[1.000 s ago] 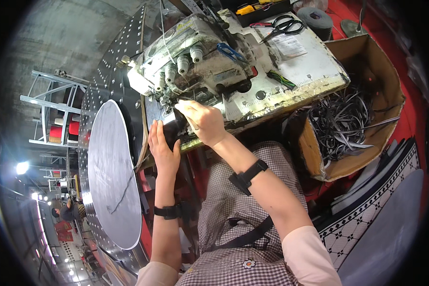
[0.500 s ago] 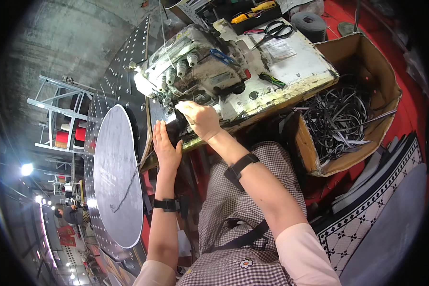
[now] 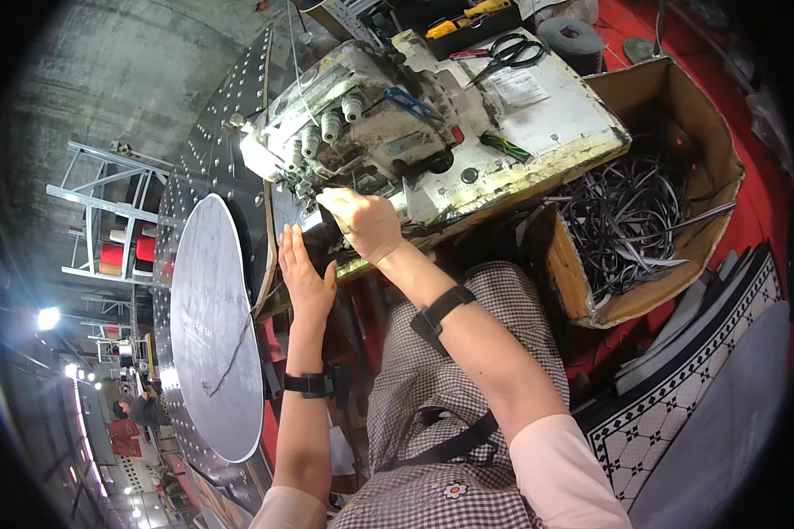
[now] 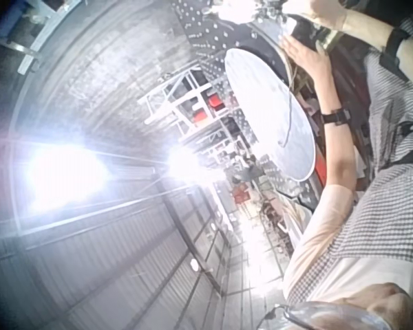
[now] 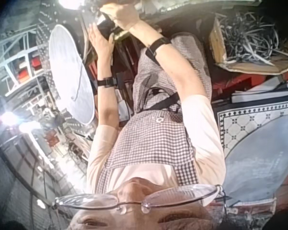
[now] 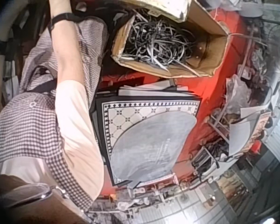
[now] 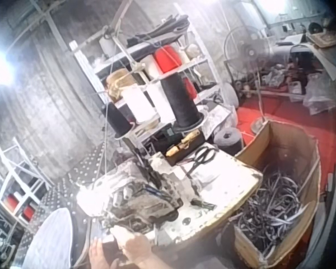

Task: The recorder retrieves a spool of grey thread from a shelf and threads an overlock industrial sewing machine.

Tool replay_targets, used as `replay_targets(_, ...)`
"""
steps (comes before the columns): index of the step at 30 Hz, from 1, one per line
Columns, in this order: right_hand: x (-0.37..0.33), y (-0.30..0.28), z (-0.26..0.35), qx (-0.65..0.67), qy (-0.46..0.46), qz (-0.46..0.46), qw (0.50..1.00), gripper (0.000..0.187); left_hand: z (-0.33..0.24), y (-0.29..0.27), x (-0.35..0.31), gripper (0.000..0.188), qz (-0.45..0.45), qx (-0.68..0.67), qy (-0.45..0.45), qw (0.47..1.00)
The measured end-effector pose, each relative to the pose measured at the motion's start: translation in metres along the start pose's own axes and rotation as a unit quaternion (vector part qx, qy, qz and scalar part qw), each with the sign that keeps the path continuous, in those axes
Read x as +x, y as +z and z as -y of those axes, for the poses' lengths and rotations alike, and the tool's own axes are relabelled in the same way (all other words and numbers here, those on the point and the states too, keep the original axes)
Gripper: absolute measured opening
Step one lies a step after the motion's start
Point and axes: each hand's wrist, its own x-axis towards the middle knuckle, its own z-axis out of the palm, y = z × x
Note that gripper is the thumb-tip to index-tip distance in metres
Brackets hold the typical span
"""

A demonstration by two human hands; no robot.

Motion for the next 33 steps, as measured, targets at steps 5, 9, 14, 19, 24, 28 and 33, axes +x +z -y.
replay_targets(5,0.001,0.002,-0.001,-0.02,-0.028,-0.013,0.999,0.024,-0.001,0.0,0.0,0.087,0.0,0.002,-0.005,1.0)
replay_targets(9,0.0,0.003,-0.003,-0.025,-0.035,-0.013,0.999,0.025,-0.002,0.001,0.001,0.086,0.0,0.0,-0.008,1.0)
replay_targets(14,0.0,0.004,-0.003,-0.046,-0.055,-0.005,0.997,0.025,-0.002,0.0,0.001,0.087,0.001,0.003,-0.008,1.0)
replay_targets(19,0.0,0.004,-0.003,-0.052,-0.062,-0.006,0.997,0.024,-0.003,0.0,0.001,0.087,0.003,0.002,-0.016,1.0)
replay_targets(24,-0.001,0.008,-0.003,-0.063,-0.084,-0.01,0.994,0.025,-0.004,0.0,0.001,0.087,0.001,-0.005,-0.017,1.0)
replay_targets(28,-0.002,0.013,-0.002,-0.068,-0.087,-0.004,0.994,0.025,-0.003,0.001,0.001,0.088,-0.001,-0.002,-0.014,1.0)
replay_targets(33,-0.001,0.015,-0.001,-0.066,-0.09,-0.008,0.994,0.027,-0.002,0.001,0.0,0.088,-0.006,-0.006,-0.006,1.0)
